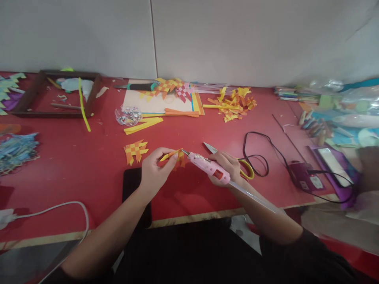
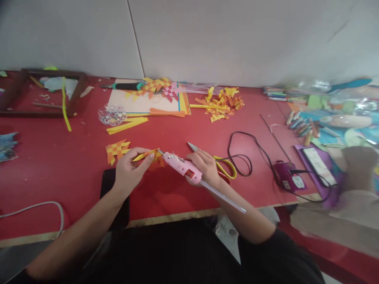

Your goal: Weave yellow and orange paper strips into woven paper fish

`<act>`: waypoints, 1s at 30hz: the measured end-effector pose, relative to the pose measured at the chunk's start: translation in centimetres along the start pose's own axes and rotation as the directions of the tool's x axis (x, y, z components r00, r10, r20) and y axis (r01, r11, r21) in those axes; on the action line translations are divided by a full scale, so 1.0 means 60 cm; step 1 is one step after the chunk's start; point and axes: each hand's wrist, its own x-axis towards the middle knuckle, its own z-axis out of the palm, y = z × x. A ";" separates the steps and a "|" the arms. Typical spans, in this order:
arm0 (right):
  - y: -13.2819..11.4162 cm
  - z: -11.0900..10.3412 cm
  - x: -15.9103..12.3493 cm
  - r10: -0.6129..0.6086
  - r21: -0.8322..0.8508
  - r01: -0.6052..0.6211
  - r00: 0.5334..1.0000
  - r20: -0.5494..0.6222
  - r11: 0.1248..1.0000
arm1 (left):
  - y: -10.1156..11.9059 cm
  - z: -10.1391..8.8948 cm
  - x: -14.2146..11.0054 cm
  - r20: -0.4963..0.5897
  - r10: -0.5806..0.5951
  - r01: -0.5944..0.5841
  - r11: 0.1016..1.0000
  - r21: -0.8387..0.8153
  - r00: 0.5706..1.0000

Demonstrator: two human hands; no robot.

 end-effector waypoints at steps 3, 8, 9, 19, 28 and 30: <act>-0.001 -0.001 0.001 0.007 -0.010 -0.007 1.000 -0.008 1.000 | 0.001 0.000 0.000 0.003 0.012 -0.012 1.000 0.004 1.000; -0.001 -0.003 0.000 0.027 -0.030 -0.028 1.000 -0.002 0.999 | 0.002 -0.001 0.000 -0.001 0.030 -0.030 0.999 0.012 1.000; -0.001 -0.003 0.000 0.029 -0.033 -0.029 1.000 -0.001 0.999 | 0.002 -0.001 0.000 0.001 0.034 -0.034 0.999 0.013 0.999; -0.004 -0.003 -0.002 0.062 -0.054 -0.062 0.998 -0.001 0.997 | 0.004 -0.001 -0.001 0.010 0.061 -0.062 0.998 0.021 0.998; -0.002 -0.004 -0.001 0.058 -0.039 -0.057 0.998 0.008 0.998 | 0.003 -0.001 -0.001 0.008 0.068 -0.068 0.997 0.047 0.998; -0.001 -0.005 -0.001 0.052 -0.030 -0.052 0.999 0.014 0.998 | 0.003 -0.001 -0.001 0.005 0.071 -0.071 0.996 0.058 0.997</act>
